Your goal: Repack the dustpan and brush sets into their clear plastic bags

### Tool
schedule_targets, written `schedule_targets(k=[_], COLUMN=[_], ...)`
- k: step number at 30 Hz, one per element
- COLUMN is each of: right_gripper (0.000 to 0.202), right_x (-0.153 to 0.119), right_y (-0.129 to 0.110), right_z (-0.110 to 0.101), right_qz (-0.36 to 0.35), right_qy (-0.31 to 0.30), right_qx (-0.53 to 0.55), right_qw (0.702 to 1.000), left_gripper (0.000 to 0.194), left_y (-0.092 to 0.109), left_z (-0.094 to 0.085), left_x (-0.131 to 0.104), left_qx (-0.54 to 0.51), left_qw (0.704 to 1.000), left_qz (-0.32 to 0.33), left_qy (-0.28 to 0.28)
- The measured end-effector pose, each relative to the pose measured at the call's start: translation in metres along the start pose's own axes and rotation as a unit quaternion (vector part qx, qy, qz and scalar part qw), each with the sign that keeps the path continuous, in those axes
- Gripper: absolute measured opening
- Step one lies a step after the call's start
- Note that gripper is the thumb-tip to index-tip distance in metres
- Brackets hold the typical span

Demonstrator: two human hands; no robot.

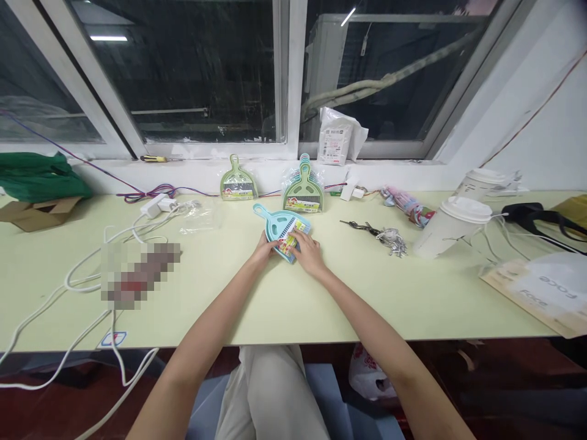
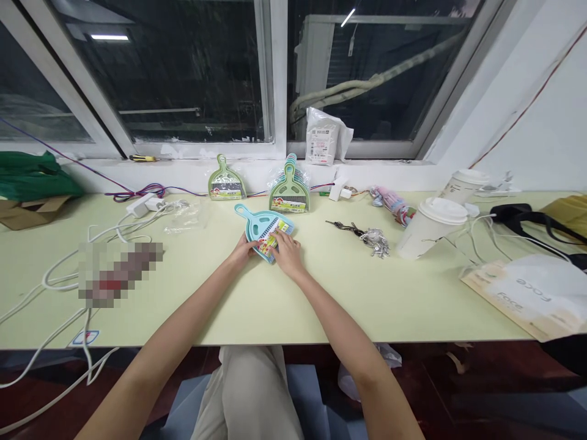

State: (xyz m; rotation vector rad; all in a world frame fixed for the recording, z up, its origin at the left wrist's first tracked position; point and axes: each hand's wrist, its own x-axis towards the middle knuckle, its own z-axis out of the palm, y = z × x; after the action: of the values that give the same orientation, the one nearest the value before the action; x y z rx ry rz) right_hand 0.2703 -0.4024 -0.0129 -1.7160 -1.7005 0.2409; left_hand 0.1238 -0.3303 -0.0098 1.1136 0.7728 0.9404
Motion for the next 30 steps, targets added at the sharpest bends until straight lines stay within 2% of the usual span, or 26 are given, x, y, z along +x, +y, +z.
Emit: schedule_targets(k=[1,3,5,6,7,9,11,12,14,16,18,20,22,23,24,25,26,27,30], right_gripper=[0.044,0.062,0.084,0.088,0.085,0.067,0.046,0.038,0.032,0.03,0.029,0.031,0.033,0.033,0.032,0.032,0.032,0.031,0.031], right_x=[0.001,0.005,0.011,0.014,0.016,0.021,0.022,0.022,0.022,0.02,0.019,0.019,0.02,0.021,0.022,0.022,0.023,0.023,0.022], right_y=[0.001,0.005,0.013,0.017,0.021,0.026,0.029,0.028,0.026,0.024,0.025,0.027,0.032,0.034,0.036,0.038,0.04,0.041,0.04], right_z=[0.0,0.001,0.003,0.003,0.003,0.003,0.004,0.004,0.004,0.004,0.003,0.002,0.001,0.001,0.001,0.001,0.001,0.002,0.002], right_qz=[0.018,0.082,0.158,0.188,0.209,0.234,0.241,0.245,0.253,0.258,0.255,0.248,0.244,0.246,0.247,0.249,0.25,0.25,0.247], right_qy=[0.021,0.101,0.184,0.199,0.188,0.109,0.029,0.009,0.008,0.029,0.048,0.057,0.063,0.069,0.075,0.08,0.085,0.088,0.088], right_qx=[0.013,0.065,0.161,0.227,0.302,0.448,0.546,0.573,0.6,0.61,0.61,0.608,0.608,0.607,0.604,0.6,0.597,0.595,0.598], right_qw=[1.0,0.989,0.957,0.935,0.911,0.856,0.802,0.782,0.759,0.749,0.749,0.752,0.753,0.753,0.754,0.756,0.758,0.759,0.757], left_gripper=[0.057,0.056,0.056,0.056,0.056,0.056,0.056,0.057,0.057,0.05,0.041,0.042,0.049,0.053,0.057,0.06,0.059,0.056,0.044], left_y=[0.001,0.002,0.003,0.004,0.005,0.005,0.006,0.006,0.007,0.011,0.019,0.031,0.042,0.047,0.051,0.054,0.057,0.058,0.058], left_z=[0.0,0.001,0.001,0.001,0.001,0.0,-0.002,-0.004,-0.008,-0.017,-0.032,-0.055,-0.084,-0.1,-0.116,-0.13,-0.143,-0.153,-0.166], left_x=[0.0,0.001,0.002,0.002,0.002,0.001,-0.001,-0.001,0.0,0.005,0.013,0.023,0.032,0.035,0.037,0.038,0.037,0.035,0.023], left_qx=[-0.003,-0.017,-0.03,-0.031,-0.029,-0.017,0.004,0.018,0.066,0.165,0.298,0.387,0.425,0.47,0.511,0.538,0.555,0.573,0.634], left_qw=[1.0,1.0,0.999,0.999,0.999,0.999,0.999,0.998,0.995,0.983,0.951,0.907,0.868,0.824,0.783,0.755,0.74,0.736,0.729], left_qz=[0.001,0.01,0.02,0.022,0.024,0.027,0.031,0.031,0.027,0.039,0.081,0.129,0.14,0.128,0.111,0.089,0.056,0.027,-0.001], left_qy=[-0.001,-0.006,-0.008,-0.011,-0.015,-0.027,-0.043,-0.05,-0.067,-0.069,-0.007,0.105,0.216,0.29,0.336,0.365,0.376,0.361,0.258])
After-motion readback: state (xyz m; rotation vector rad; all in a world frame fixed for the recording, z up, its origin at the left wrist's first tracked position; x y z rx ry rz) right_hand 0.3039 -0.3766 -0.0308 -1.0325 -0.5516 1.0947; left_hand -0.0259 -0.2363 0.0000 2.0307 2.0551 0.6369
